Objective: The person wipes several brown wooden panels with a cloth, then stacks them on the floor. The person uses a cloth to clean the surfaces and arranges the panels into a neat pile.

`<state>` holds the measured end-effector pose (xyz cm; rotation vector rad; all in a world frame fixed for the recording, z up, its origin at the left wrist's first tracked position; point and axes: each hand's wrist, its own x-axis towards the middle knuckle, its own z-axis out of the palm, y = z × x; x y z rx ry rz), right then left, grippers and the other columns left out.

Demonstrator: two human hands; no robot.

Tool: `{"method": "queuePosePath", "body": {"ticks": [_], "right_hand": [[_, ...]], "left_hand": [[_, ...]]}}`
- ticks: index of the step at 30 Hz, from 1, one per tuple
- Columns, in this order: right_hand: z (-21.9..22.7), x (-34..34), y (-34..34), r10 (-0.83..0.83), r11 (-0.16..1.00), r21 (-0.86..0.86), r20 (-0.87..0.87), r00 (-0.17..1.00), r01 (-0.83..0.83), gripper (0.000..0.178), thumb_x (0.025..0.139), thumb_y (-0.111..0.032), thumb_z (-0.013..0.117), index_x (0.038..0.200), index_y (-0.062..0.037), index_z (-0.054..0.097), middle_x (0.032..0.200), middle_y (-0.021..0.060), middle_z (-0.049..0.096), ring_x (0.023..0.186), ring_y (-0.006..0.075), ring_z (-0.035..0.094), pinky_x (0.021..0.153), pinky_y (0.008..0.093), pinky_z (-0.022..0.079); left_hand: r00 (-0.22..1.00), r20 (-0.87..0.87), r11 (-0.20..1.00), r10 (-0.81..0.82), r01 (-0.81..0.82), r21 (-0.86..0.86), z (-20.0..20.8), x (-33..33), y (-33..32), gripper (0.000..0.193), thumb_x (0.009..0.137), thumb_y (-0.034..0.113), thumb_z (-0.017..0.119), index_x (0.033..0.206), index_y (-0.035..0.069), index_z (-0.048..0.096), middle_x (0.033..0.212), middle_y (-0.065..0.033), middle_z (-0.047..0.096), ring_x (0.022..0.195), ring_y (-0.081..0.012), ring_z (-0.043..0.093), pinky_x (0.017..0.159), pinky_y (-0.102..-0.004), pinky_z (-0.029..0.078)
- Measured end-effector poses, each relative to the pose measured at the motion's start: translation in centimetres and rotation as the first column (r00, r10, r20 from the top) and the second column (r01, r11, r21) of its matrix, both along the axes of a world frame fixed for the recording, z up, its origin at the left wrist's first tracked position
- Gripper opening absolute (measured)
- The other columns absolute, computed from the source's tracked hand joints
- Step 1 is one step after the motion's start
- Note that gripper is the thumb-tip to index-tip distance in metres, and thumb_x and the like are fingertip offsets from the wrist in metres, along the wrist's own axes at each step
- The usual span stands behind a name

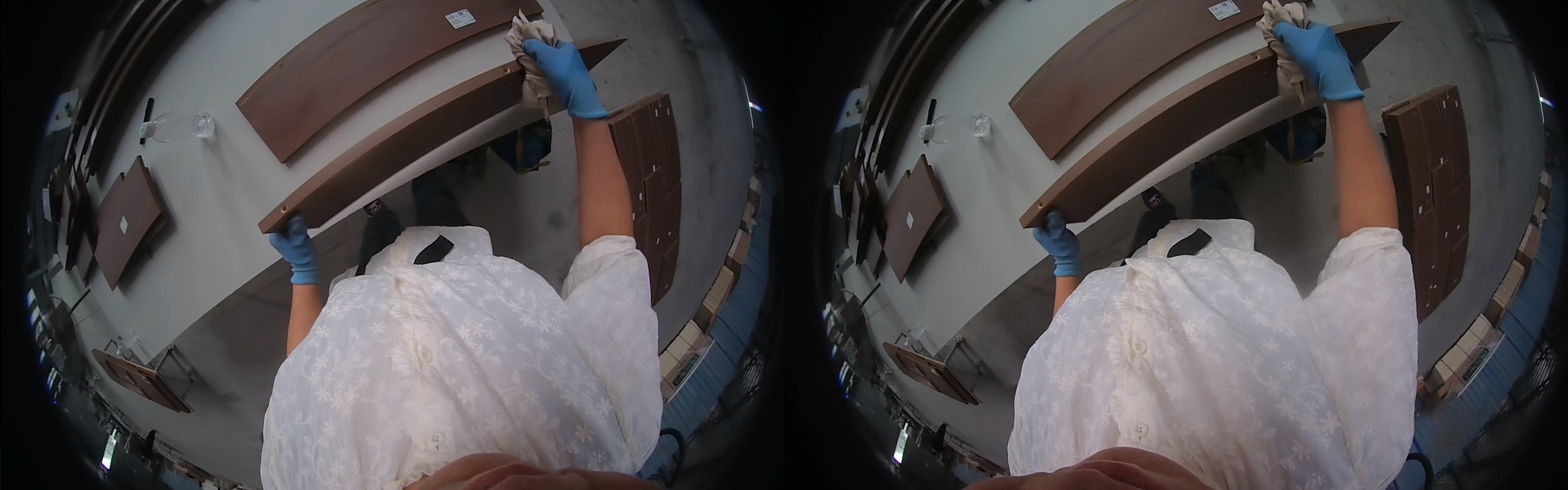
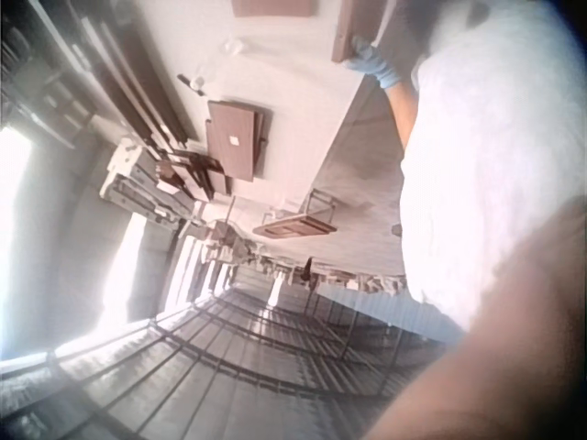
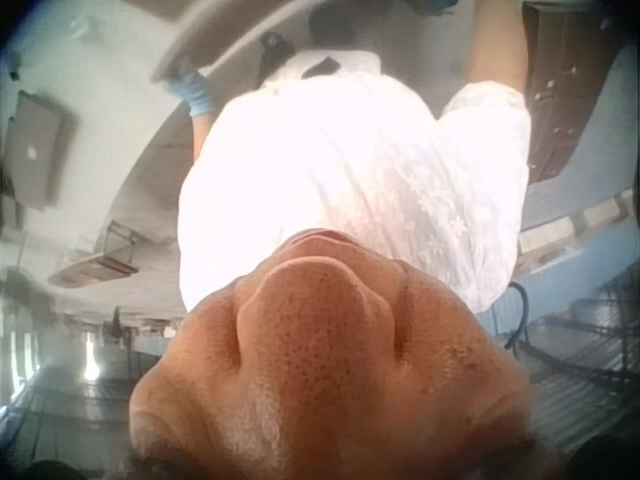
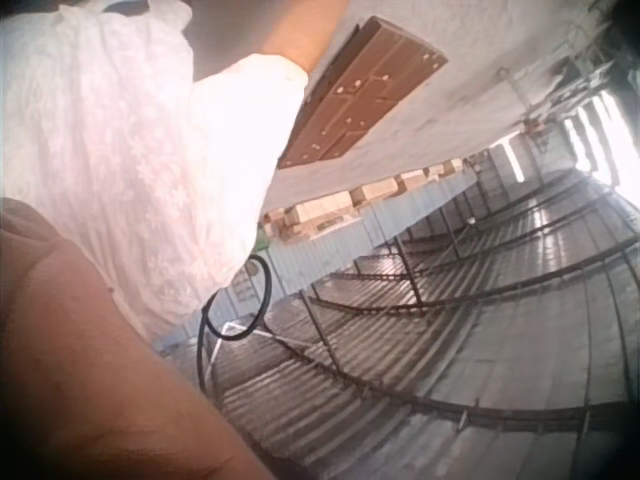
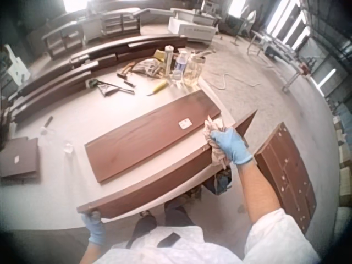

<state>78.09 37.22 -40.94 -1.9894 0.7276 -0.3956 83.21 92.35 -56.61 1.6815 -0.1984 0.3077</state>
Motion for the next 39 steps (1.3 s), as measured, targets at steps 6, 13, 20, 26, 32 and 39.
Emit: {"method": "queuePosePath", "body": {"ticks": [6, 13, 20, 26, 32, 39], "right_hand": [[-1.5, 2.7, -1.5, 0.113, 0.975, 0.184, 0.075, 0.991, -0.125, 0.038, 0.097, -0.029, 0.069, 0.119, 0.0015, 0.071, 0.098, 0.0085, 0.073, 0.082, 0.0148, 0.071, 0.070, 0.0291, 0.060], [-2.9, -1.3, 1.3, -0.208, 0.977, 0.022, 0.307, 0.929, 0.211, 0.035, 0.093, -0.031, 0.074, 0.109, 0.0000, 0.074, 0.094, 0.0135, 0.077, 0.083, 0.0190, 0.075, 0.072, 0.0342, 0.060], [-9.7, -2.3, 14.5, 0.227, 0.741, -0.665, 0.119, 0.966, -0.092, 0.054, 0.079, -0.014, 0.077, 0.130, -0.0021, 0.064, 0.121, 0.0195, 0.070, 0.099, 0.0370, 0.072, 0.085, 0.0421, 0.059], [-13.5, -1.9, 24.3, 0.574, 0.392, -0.813, -0.149, 0.805, -0.430, 0.049, 0.084, -0.023, 0.069, 0.131, -0.0085, 0.064, 0.148, 0.0226, 0.051, 0.139, 0.0393, 0.048, 0.107, 0.0536, 0.045], [-13.8, 0.3, 23.1, 0.726, 0.142, -0.906, -0.178, 0.664, -0.398, 0.052, 0.081, -0.021, 0.070, 0.132, -0.0127, 0.063, 0.148, 0.0159, 0.053, 0.140, 0.0363, 0.047, 0.120, 0.0597, 0.028], [-17.6, 4.0, 8.2, 0.362, 0.591, -0.803, 0.178, 0.915, -0.078, 0.049, 0.080, -0.013, 0.067, 0.129, -0.0104, 0.066, 0.134, 0.0203, 0.063, 0.125, 0.0398, 0.058, 0.113, 0.0510, 0.042]], "left_hand": [[0.982, -0.158, 0.995, 0.100, -0.103, -0.014, 1.4, -1.3, -5.5, 0.057, 0.095, 0.046, 0.076, 0.117, -0.006, 0.069, 0.103, -0.0083, 0.073, 0.089, -0.0148, 0.063, 0.082, -0.0317, 0.052], [0.915, -0.401, 0.989, -0.043, -0.017, -0.146, 2.0, 1.4, -6.6, 0.064, 0.097, 0.048, 0.073, 0.129, -0.007, 0.063, 0.119, -0.0094, 0.070, 0.101, -0.0174, 0.065, 0.092, -0.0326, 0.053], [0.816, -0.577, 0.997, 0.032, -0.067, -0.039, -1.6, 1.2, -4.9, 0.065, 0.097, 0.052, 0.071, 0.123, -0.007, 0.066, 0.112, -0.0085, 0.071, 0.096, -0.0165, 0.065, 0.089, -0.0325, 0.053], [0.842, -0.473, 0.777, 0.257, 0.111, 0.619, -2.6, 4.8, -0.6, 0.092, 0.094, 0.079, 0.052, 0.085, -0.012, 0.068, 0.074, -0.0268, 0.067, 0.075, -0.0326, 0.066, 0.074, -0.0467, 0.052], [0.875, -0.344, 0.358, 0.340, 0.217, 0.908, 2.1, 7.3, 0.4, 0.087, 0.096, 0.076, 0.045, 0.091, -0.005, 0.075, 0.093, -0.0305, 0.072, 0.094, -0.0481, 0.069, 0.084, -0.0529, 0.053], [0.906, -0.200, 0.387, 0.373, 0.044, 0.921, 0.7, 3.9, 1.6, 0.062, 0.101, 0.054, 0.049, 0.096, -0.001, 0.078, 0.094, -0.0254, 0.075, 0.090, -0.0385, 0.074, 0.082, -0.0478, 0.055]]}}
